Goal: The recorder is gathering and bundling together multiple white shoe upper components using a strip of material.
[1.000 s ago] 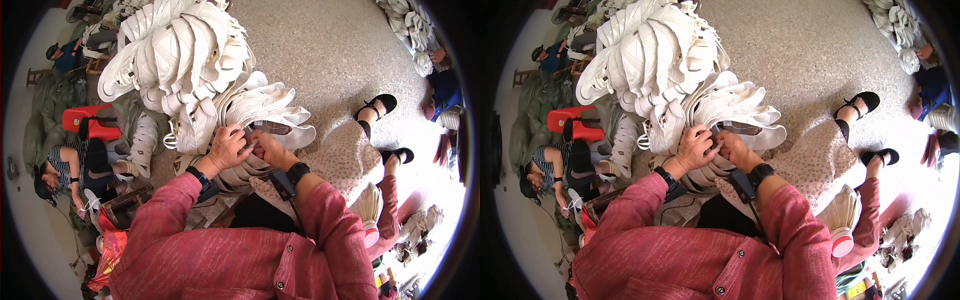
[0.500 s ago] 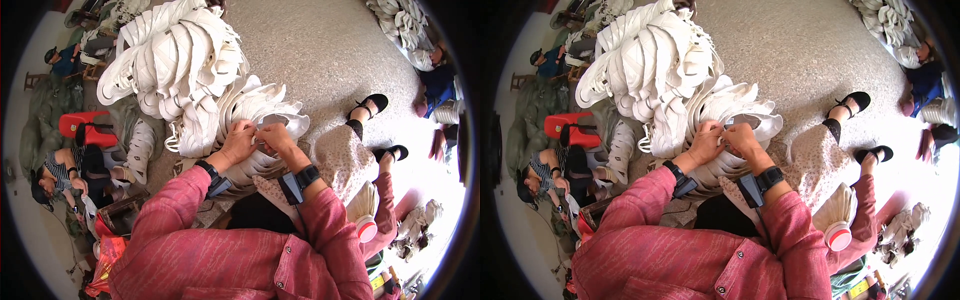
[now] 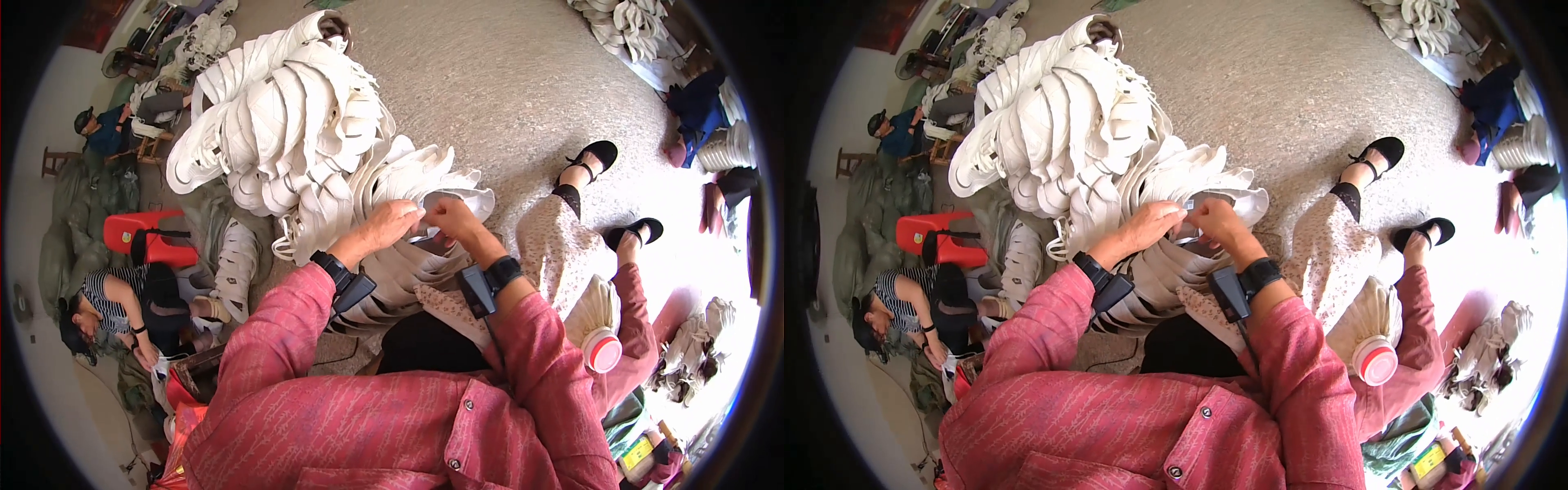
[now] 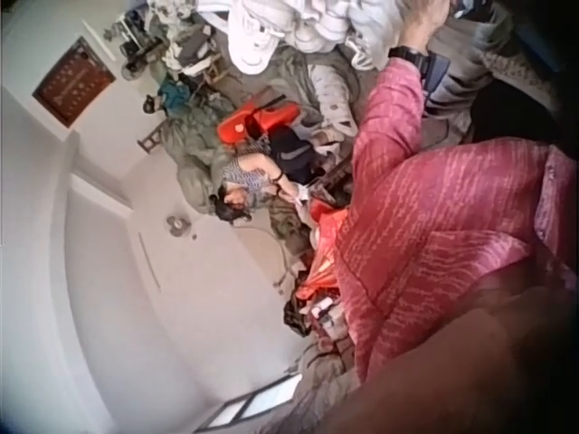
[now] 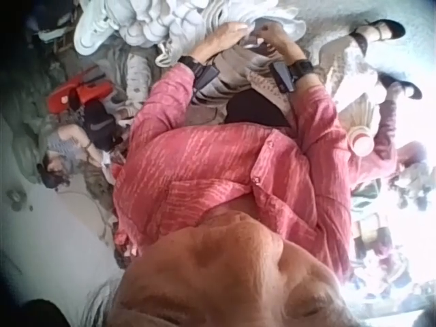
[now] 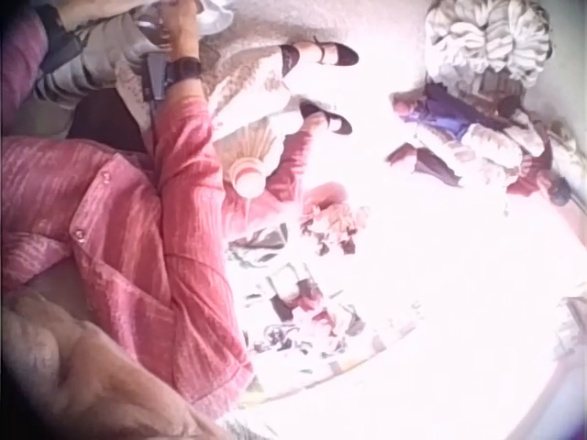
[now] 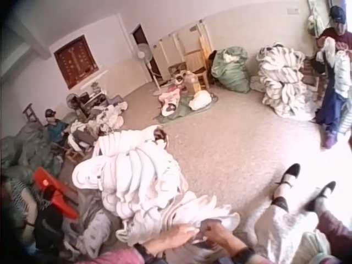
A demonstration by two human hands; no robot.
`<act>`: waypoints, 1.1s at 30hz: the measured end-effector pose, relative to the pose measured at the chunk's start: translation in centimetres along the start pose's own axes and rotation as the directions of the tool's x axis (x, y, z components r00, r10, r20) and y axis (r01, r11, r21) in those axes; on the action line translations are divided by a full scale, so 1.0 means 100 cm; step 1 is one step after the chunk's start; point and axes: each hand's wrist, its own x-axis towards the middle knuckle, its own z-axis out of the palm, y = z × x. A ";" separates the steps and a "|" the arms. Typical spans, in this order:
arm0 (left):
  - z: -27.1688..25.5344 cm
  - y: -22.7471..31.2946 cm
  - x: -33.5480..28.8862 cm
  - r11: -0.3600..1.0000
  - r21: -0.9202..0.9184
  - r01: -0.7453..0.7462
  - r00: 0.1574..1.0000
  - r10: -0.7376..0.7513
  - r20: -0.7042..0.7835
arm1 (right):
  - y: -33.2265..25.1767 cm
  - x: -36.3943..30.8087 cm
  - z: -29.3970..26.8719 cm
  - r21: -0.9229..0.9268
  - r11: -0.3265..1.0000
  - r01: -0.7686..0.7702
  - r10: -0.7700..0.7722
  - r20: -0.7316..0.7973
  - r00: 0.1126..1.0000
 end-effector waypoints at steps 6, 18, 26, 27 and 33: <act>-0.003 -0.008 0.020 0.906 0.321 -0.275 0.955 0.296 -0.015 | 0.004 -0.002 0.030 -0.447 0.869 0.212 -0.411 -0.414 0.812; -0.006 -0.002 0.026 0.836 -0.489 0.249 0.969 -0.218 0.121 | 0.009 0.002 0.037 0.142 0.973 0.183 -0.184 -0.010 0.983; -0.015 -0.014 0.032 0.686 -0.674 0.275 0.955 -0.274 0.112 | 0.015 0.009 0.033 0.267 0.954 0.139 -0.163 0.068 0.984; -0.017 -0.016 0.034 0.648 -0.713 0.268 0.954 -0.281 0.103 | 0.018 0.012 0.034 0.319 0.932 0.171 -0.203 0.071 0.977; -0.020 -0.023 0.042 0.653 -0.702 0.284 0.952 -0.280 0.126 | 0.013 0.015 0.052 0.117 0.817 0.565 -0.505 -0.330 0.798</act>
